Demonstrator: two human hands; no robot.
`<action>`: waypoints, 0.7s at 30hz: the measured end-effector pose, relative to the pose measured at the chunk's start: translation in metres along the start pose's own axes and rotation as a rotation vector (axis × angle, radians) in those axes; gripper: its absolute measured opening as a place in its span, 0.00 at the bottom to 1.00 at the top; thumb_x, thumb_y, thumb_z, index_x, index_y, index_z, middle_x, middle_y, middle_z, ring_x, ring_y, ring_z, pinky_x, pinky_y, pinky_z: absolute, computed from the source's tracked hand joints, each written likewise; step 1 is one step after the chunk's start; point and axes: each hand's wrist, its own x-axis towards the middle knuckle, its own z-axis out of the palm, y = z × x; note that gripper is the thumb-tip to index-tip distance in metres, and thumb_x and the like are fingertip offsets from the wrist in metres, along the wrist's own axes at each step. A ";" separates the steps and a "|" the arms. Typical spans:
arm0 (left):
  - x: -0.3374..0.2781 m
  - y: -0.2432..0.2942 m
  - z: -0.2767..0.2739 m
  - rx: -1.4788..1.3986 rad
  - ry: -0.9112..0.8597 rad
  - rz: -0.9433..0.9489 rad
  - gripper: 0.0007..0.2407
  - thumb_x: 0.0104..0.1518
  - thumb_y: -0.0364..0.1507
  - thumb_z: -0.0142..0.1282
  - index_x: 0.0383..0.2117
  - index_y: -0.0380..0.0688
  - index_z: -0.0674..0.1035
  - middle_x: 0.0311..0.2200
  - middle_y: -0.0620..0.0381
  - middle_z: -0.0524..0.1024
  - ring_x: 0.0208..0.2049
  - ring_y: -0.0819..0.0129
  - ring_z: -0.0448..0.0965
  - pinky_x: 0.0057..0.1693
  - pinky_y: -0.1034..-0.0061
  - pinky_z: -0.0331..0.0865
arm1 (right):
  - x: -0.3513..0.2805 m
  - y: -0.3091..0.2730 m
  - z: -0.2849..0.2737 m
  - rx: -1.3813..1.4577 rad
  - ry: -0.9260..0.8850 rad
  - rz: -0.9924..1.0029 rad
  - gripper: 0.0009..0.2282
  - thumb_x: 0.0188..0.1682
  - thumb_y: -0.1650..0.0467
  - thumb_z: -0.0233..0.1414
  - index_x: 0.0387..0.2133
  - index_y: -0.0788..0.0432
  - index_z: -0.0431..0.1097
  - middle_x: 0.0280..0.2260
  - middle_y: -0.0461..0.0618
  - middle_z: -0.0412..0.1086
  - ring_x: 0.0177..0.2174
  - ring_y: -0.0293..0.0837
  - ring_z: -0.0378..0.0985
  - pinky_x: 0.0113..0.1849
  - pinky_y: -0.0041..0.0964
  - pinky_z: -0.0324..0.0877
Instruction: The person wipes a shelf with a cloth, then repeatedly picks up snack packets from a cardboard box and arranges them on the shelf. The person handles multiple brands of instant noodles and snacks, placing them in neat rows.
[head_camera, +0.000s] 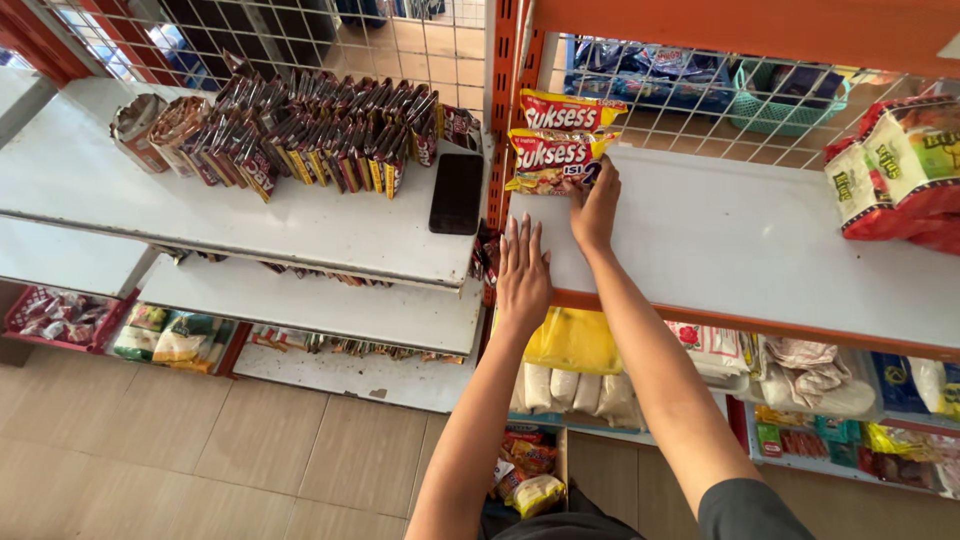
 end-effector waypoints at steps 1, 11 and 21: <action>0.000 0.000 0.000 0.009 0.002 0.002 0.21 0.69 0.31 0.40 0.67 0.34 0.62 0.72 0.42 0.53 0.75 0.49 0.46 0.75 0.54 0.43 | 0.001 -0.001 0.001 0.018 0.004 0.005 0.34 0.50 0.71 0.64 0.65 0.66 0.50 0.57 0.66 0.61 0.54 0.65 0.63 0.55 0.52 0.64; -0.002 0.003 -0.005 -0.018 -0.006 -0.015 0.19 0.70 0.29 0.40 0.65 0.35 0.65 0.72 0.43 0.54 0.75 0.50 0.46 0.75 0.54 0.45 | 0.005 -0.017 -0.003 -0.102 -0.008 0.019 0.33 0.51 0.71 0.62 0.65 0.65 0.50 0.56 0.65 0.62 0.54 0.66 0.64 0.55 0.54 0.62; 0.001 0.002 -0.004 0.017 -0.024 -0.022 0.19 0.70 0.28 0.38 0.67 0.36 0.64 0.73 0.46 0.54 0.76 0.50 0.46 0.76 0.54 0.46 | -0.018 -0.005 -0.009 -0.021 0.017 0.008 0.45 0.53 0.68 0.66 0.70 0.65 0.33 0.61 0.72 0.51 0.59 0.65 0.59 0.59 0.53 0.61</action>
